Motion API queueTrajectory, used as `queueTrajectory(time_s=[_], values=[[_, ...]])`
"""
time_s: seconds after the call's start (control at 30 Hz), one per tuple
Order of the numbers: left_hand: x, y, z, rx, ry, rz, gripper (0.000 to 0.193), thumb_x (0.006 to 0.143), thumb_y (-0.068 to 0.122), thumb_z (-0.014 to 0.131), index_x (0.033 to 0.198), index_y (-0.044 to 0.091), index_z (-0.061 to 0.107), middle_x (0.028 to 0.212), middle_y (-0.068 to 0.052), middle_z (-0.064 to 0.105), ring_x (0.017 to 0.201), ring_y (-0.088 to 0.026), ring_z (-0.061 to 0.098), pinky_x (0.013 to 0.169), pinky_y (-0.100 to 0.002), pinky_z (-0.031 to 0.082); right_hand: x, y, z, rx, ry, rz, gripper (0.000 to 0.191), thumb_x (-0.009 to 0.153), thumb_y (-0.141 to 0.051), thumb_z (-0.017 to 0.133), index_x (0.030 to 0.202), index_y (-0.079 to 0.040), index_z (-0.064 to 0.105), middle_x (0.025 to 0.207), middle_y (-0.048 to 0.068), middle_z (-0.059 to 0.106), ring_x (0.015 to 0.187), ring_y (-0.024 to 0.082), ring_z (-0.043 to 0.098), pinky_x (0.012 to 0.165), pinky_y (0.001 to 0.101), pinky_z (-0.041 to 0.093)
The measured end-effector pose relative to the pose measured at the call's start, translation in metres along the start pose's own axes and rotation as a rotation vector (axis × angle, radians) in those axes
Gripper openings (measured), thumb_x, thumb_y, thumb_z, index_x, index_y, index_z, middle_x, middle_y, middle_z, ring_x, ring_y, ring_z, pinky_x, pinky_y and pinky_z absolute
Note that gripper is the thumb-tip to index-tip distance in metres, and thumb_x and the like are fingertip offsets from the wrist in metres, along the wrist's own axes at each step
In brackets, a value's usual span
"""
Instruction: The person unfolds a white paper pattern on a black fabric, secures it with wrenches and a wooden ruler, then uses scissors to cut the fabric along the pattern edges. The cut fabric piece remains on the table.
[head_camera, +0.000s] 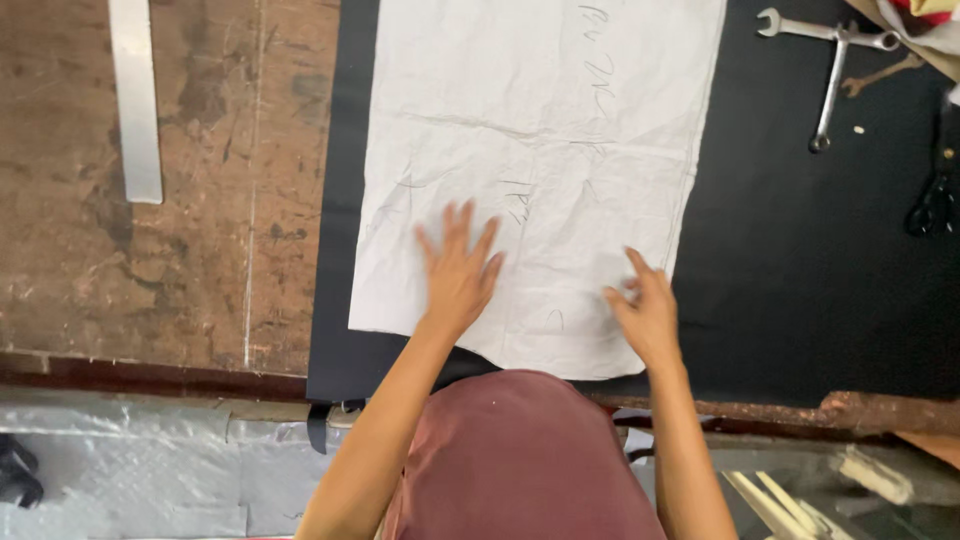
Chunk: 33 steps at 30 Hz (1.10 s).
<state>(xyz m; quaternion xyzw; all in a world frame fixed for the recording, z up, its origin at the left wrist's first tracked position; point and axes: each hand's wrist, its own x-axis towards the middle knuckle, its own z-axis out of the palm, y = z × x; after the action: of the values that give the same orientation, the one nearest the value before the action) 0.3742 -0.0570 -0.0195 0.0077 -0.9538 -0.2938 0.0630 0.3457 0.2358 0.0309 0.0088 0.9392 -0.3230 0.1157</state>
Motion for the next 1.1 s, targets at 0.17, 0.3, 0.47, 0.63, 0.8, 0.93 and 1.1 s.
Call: queueTrajectory(time_s=[0.17, 0.3, 0.47, 0.63, 0.8, 0.93, 1.1], values=[[0.117, -0.020, 0.026, 0.143, -0.059, 0.154, 0.060, 0.101, 0.045, 0.057, 0.158, 0.030, 0.044, 0.169, -0.010, 0.028, 0.156, -0.040, 0.013, 0.112, -0.081, 0.000, 0.020, -0.039, 0.020, -0.030, -0.142, 0.223, 0.083, 0.076, -0.021, 0.082, 0.151, -0.025, 0.047, 0.109, 0.008, 0.048, 0.067, 0.018, 0.059, 0.073, 0.0344, 0.054], [0.150, -0.086, -0.011, 0.268, -0.070, -0.004, 0.062, 0.104, 0.057, 0.041, 0.161, 0.033, 0.035, 0.172, -0.007, 0.021, 0.158, -0.041, 0.007, 0.113, -0.079, -0.009, 0.014, -0.042, 0.011, 0.000, -0.109, 0.246, 0.076, 0.078, -0.023, 0.082, 0.148, -0.027, 0.053, 0.105, 0.007, 0.051, 0.067, 0.017, 0.057, 0.071, 0.0355, 0.055], [0.144, -0.140, -0.041, 0.282, -0.111, -0.156, 0.065, 0.108, 0.061, 0.029, 0.164, 0.028, 0.028, 0.174, -0.007, 0.018, 0.158, -0.042, 0.003, 0.115, -0.077, -0.010, -0.012, -0.005, 0.009, -0.042, -0.056, 0.358, 0.072, 0.079, -0.027, 0.083, 0.146, -0.026, 0.056, 0.103, 0.004, 0.051, 0.063, 0.016, 0.056, 0.068, 0.0343, 0.053], [0.138, -0.128, -0.049, 0.286, -0.159, -0.173, 0.065, 0.111, 0.059, 0.031, 0.167, 0.027, 0.026, 0.175, -0.012, 0.018, 0.159, -0.045, 0.003, 0.117, -0.076, -0.009, -0.065, 0.052, 0.000, -0.057, 0.179, 0.294, 0.068, 0.078, -0.028, 0.086, 0.142, -0.020, 0.062, 0.095, 0.006, 0.048, 0.068, 0.017, 0.052, 0.065, 0.0329, 0.050], [0.139, -0.100, -0.061, 0.335, -0.302, -0.248, 0.065, 0.117, 0.058, 0.027, 0.172, 0.024, 0.022, 0.178, -0.015, 0.011, 0.160, -0.044, -0.001, 0.121, -0.077, -0.007, -0.108, 0.081, 0.000, 0.034, 0.113, 0.413, 0.065, 0.081, -0.021, 0.085, 0.142, -0.018, 0.064, 0.093, 0.007, 0.045, 0.067, 0.018, 0.049, 0.064, 0.0321, 0.049], [0.133, -0.097, -0.060, 0.425, -0.387, -0.330, 0.066, 0.116, 0.056, 0.025, 0.174, 0.024, 0.016, 0.177, -0.013, 0.004, 0.160, -0.044, -0.004, 0.119, -0.077, -0.008, -0.115, 0.091, -0.005, 0.038, 0.126, 0.279, 0.066, 0.083, -0.020, 0.086, 0.145, -0.018, 0.063, 0.096, 0.004, 0.045, 0.070, 0.015, 0.048, 0.067, 0.0302, 0.048], [0.106, -0.082, -0.032, 0.544, -0.252, -0.385, 0.064, 0.122, 0.047, 0.029, 0.177, 0.019, 0.013, 0.178, -0.013, 0.000, 0.162, -0.041, -0.005, 0.122, -0.071, -0.011, -0.120, 0.089, -0.016, 0.079, 0.006, 0.374, 0.074, 0.081, -0.015, 0.085, 0.149, -0.026, 0.058, 0.097, 0.003, 0.044, 0.069, 0.014, 0.047, 0.068, 0.0301, 0.050]])
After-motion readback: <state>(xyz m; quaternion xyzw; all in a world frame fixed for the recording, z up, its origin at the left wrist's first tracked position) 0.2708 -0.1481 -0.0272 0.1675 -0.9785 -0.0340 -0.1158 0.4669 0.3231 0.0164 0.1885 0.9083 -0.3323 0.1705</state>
